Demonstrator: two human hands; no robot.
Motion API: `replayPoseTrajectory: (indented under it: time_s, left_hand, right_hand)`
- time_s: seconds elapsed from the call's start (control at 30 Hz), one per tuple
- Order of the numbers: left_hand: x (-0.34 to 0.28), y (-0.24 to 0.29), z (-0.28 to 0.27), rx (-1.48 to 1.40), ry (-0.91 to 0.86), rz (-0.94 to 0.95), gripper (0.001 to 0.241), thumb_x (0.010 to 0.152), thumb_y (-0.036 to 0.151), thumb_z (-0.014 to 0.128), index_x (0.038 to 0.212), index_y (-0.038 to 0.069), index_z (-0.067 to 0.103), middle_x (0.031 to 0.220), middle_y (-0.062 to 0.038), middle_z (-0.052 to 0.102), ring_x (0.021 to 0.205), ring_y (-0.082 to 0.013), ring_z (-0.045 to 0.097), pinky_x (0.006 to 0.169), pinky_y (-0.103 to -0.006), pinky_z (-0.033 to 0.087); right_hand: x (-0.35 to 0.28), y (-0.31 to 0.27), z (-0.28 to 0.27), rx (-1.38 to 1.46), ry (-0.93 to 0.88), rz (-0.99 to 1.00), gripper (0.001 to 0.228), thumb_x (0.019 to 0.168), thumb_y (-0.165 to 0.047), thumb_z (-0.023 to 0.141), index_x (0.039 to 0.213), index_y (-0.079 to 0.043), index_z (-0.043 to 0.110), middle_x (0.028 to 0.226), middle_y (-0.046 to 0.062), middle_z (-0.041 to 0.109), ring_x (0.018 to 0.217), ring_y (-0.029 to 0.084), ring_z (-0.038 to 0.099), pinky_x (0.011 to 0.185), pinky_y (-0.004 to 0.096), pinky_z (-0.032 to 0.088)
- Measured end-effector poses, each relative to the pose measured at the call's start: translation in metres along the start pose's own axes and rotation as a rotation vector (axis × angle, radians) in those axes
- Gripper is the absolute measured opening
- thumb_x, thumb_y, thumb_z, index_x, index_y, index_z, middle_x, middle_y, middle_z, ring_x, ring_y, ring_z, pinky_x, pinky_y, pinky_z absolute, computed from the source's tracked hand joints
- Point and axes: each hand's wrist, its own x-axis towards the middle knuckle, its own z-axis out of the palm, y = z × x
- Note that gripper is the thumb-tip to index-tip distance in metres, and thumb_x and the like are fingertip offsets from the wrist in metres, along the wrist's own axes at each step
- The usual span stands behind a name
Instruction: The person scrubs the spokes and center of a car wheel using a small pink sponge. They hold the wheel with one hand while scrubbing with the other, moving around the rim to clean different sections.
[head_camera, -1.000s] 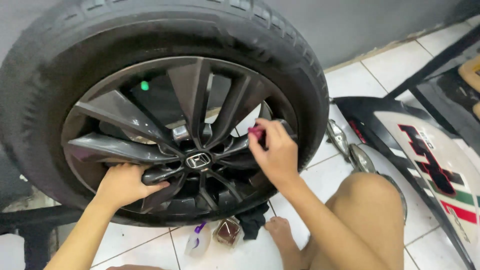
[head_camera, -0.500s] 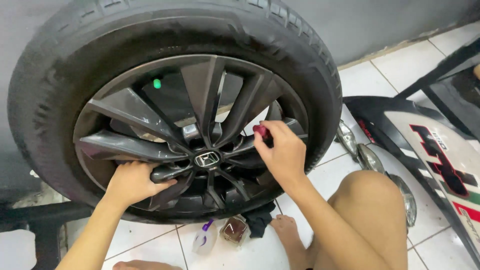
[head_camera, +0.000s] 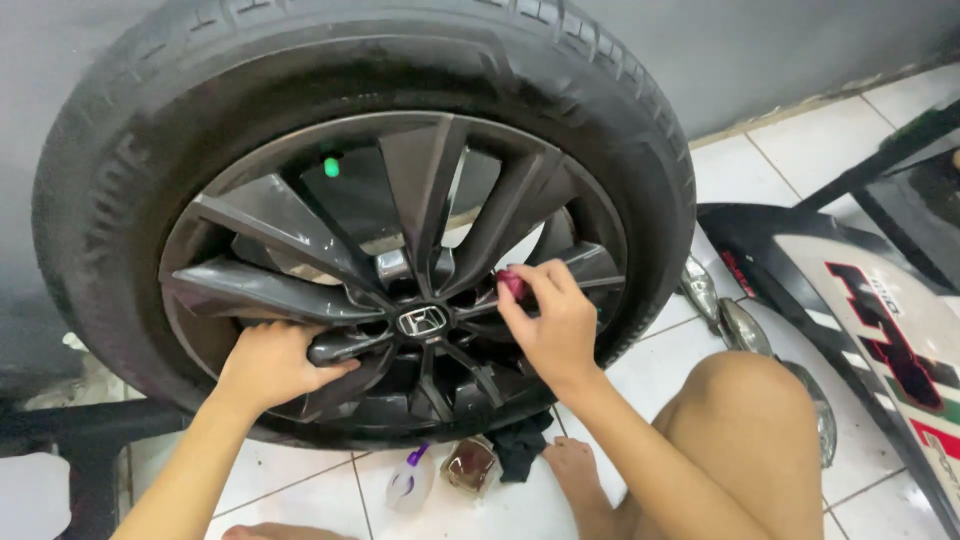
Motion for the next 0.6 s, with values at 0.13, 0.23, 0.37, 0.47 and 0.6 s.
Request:
replayPoseTrajectory:
  time_s: [0.13, 0.23, 0.37, 0.47, 0.6]
  left_hand:
    - [0.003, -0.003, 0.003, -0.007, 0.042, 0.002, 0.064, 0.072, 0.076, 0.062, 0.112, 0.028, 0.074, 0.09, -0.008, 0.079, 0.095, -0.0317, 0.077, 0.087, -0.0441, 0.06]
    - [0.002, -0.001, -0.003, -0.026, 0.018, 0.008, 0.063, 0.073, 0.076, 0.063, 0.112, 0.028, 0.075, 0.09, -0.007, 0.079, 0.095, -0.0309, 0.077, 0.087, -0.0441, 0.06]
    - [-0.004, -0.001, 0.002, -0.026, 0.018, 0.015, 0.063, 0.073, 0.075, 0.062, 0.112, 0.028, 0.074, 0.091, -0.007, 0.079, 0.095, -0.0311, 0.077, 0.087, -0.0446, 0.06]
    - [0.0, -0.003, -0.003, -0.025, 0.032, 0.017, 0.061, 0.073, 0.074, 0.063, 0.112, 0.028, 0.074, 0.09, -0.006, 0.079, 0.095, -0.031, 0.077, 0.087, -0.0445, 0.06]
    - [0.0, -0.005, -0.002, -0.06, 0.047, 0.033, 0.057, 0.075, 0.072, 0.063, 0.108, 0.028, 0.075, 0.088, -0.005, 0.079, 0.094, -0.0303, 0.077, 0.087, -0.0445, 0.06]
  right_hand:
    - [-0.007, -0.019, 0.008, 0.017, -0.078, -0.095, 0.016, 0.085, -0.023, 0.08, 0.099, -0.02, 0.074, 0.082, -0.007, 0.063, 0.076, 0.017, 0.072, 0.067, 0.026, 0.058]
    - [-0.009, -0.017, 0.011, -0.08, -0.039, -0.108, 0.016, 0.083, -0.03, 0.082, 0.095, -0.024, 0.075, 0.08, -0.011, 0.062, 0.072, 0.01, 0.07, 0.066, 0.018, 0.055]
    - [-0.018, -0.033, 0.011, -0.028, 0.017, -0.133, 0.014, 0.081, -0.016, 0.084, 0.093, -0.017, 0.076, 0.075, -0.006, 0.061, 0.069, 0.013, 0.068, 0.067, 0.02, 0.056]
    - [-0.001, -0.024, 0.008, -0.011, 0.054, -0.132, 0.015, 0.08, -0.012, 0.084, 0.092, -0.015, 0.076, 0.076, -0.005, 0.062, 0.07, 0.015, 0.068, 0.068, 0.022, 0.057]
    - [-0.004, -0.031, 0.009, 0.05, 0.016, -0.124, 0.017, 0.08, -0.006, 0.083, 0.093, -0.015, 0.076, 0.08, -0.004, 0.066, 0.075, 0.017, 0.072, 0.069, 0.026, 0.058]
